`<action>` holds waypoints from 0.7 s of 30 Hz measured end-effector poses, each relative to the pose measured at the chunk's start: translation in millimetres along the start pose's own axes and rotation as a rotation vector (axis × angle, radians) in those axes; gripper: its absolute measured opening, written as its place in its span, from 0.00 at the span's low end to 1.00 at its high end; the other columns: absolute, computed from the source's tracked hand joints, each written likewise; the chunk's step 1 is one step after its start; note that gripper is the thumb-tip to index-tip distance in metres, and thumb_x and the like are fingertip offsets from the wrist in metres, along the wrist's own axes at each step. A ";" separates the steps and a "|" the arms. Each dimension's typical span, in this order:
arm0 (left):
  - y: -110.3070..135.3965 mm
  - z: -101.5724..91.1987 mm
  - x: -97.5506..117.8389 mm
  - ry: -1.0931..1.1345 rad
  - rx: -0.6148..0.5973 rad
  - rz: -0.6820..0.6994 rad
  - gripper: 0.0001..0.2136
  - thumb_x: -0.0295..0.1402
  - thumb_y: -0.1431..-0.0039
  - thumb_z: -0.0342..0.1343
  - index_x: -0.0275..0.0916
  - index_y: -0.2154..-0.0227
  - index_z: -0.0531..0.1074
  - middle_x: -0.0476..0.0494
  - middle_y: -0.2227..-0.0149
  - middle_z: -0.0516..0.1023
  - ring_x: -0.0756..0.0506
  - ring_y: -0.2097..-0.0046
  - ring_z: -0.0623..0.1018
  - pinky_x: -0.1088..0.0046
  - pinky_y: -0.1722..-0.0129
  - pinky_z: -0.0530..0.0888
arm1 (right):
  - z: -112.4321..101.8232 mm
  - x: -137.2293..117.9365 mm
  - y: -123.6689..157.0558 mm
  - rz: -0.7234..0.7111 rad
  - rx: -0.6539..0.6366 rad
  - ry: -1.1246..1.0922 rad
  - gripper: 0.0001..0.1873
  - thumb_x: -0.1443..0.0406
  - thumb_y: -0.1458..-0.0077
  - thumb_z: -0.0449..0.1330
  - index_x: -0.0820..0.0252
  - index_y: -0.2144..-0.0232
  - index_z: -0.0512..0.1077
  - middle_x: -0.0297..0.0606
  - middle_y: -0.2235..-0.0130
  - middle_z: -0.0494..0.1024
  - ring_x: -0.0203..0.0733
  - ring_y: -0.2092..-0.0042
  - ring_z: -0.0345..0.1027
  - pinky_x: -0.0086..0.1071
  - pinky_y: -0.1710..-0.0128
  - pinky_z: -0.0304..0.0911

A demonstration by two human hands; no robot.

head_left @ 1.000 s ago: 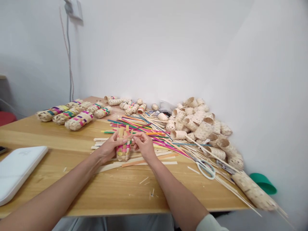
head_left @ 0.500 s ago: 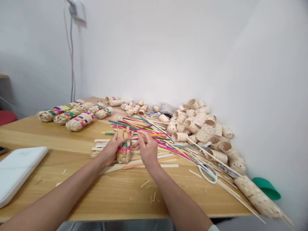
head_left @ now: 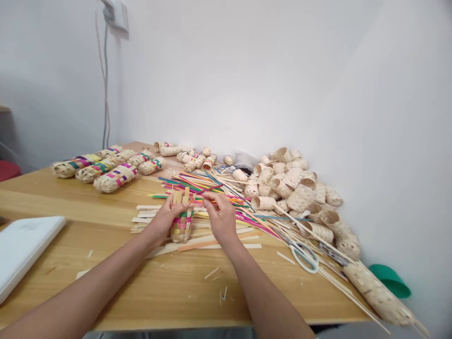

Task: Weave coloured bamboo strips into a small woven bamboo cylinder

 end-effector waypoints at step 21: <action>6.1 8.5 8.3 -0.455 -0.183 0.048 0.31 0.50 0.52 0.62 0.40 0.48 0.62 0.45 0.59 0.74 0.39 0.54 0.75 0.64 0.57 0.72 | 3.2 -2.2 -5.2 -0.097 -0.253 0.338 0.05 0.68 0.42 0.62 0.52 0.68 0.77 0.31 0.65 0.82 0.41 0.60 0.72 0.37 0.56 0.53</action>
Point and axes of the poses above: each hand's wrist, its own y-axis away from the middle knuckle, its own z-axis out of the palm, x = y × z, the point moved 6 cm from there along -y, towards the middle knuckle
